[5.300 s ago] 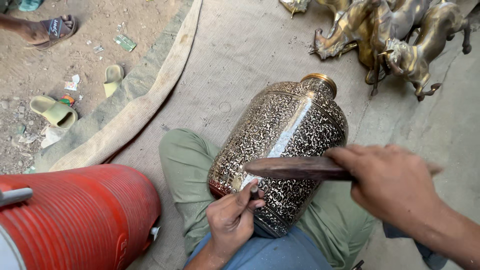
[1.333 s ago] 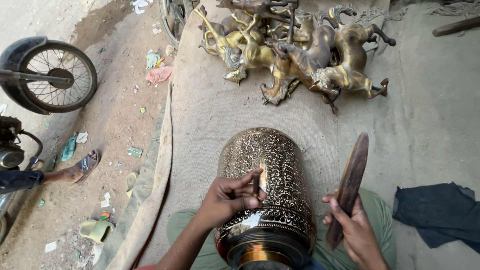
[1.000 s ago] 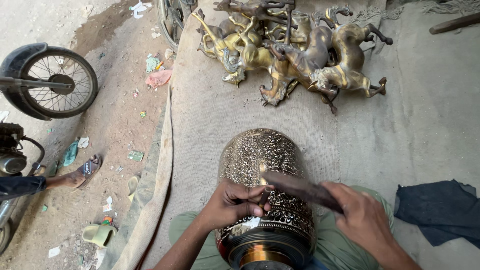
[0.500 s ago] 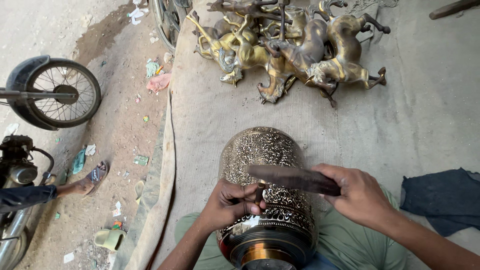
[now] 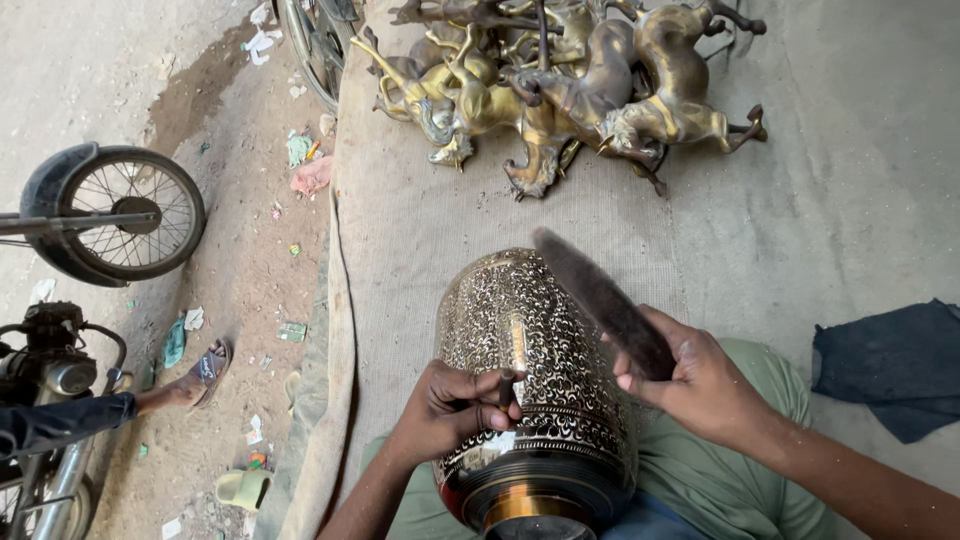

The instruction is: The person sits on a mat and uses a chisel and hammer to engrave a decorative pattern onto a large metal vase. They repeatedly strike the chisel to create fine details on the vase's surface.

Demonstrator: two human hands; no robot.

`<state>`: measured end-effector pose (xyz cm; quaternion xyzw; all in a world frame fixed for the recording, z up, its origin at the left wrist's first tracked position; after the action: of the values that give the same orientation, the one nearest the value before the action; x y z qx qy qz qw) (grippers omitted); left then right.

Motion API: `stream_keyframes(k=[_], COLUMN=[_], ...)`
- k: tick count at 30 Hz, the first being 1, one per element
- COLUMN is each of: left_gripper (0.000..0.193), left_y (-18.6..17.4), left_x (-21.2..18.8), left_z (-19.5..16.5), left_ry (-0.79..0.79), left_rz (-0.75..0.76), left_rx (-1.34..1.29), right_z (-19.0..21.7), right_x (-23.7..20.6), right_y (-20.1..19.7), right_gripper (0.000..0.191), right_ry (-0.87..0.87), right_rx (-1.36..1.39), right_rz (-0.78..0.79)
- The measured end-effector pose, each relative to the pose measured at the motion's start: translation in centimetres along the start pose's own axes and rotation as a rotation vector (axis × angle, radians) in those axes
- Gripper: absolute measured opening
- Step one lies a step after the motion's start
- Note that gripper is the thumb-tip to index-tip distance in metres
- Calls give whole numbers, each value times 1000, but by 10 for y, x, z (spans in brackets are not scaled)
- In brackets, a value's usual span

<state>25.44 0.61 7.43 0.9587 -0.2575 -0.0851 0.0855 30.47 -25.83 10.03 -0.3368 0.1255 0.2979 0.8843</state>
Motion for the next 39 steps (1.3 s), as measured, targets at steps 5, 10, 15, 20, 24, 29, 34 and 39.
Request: stream_keyframes(k=[5, 10, 15, 20, 24, 29, 34, 39], left_gripper=[15, 24, 31, 26, 21, 14, 12, 11], left_y=[3, -1, -2, -2, 0, -1, -2, 1], left_x=[1, 2, 4, 3, 3, 5, 5, 7], left_z=[-10, 1, 6, 4, -5, -2, 1, -4], left_ry=[134, 5, -34, 6, 150, 73, -31, -40], left_rz=[105, 69, 90, 110, 152, 136, 108, 129], left_rx=[29, 10, -12, -8, 31, -40, -87, -78], right_z=[1, 4, -8, -12, -10, -13, -13, -15], right_x=[-4, -5, -2, -2, -2, 1, -1, -2], right_y=[-4, -7, 2, 5, 2, 6, 10, 1], right_gripper=[53, 47, 48, 41, 42, 36, 40, 35], right_ry=[-53, -258, -250, -311, -287, -55, -16, -41], right_rx=[-14, 26, 110, 289, 351, -3, -330, -66], right_rz=[-78, -226, -197, -185, -186, -65, -76, -80])
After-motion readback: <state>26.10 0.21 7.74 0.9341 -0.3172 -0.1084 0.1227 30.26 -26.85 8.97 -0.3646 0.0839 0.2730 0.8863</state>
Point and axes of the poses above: each hand's wrist, its own x-axis towards the middle knuckle, its own y-axis out of the palm, z = x × y, the point moved 6 cm from there along x, towards the middle knuckle, and after that the axes turned 7 degrees about z, right-handed, at the moved point
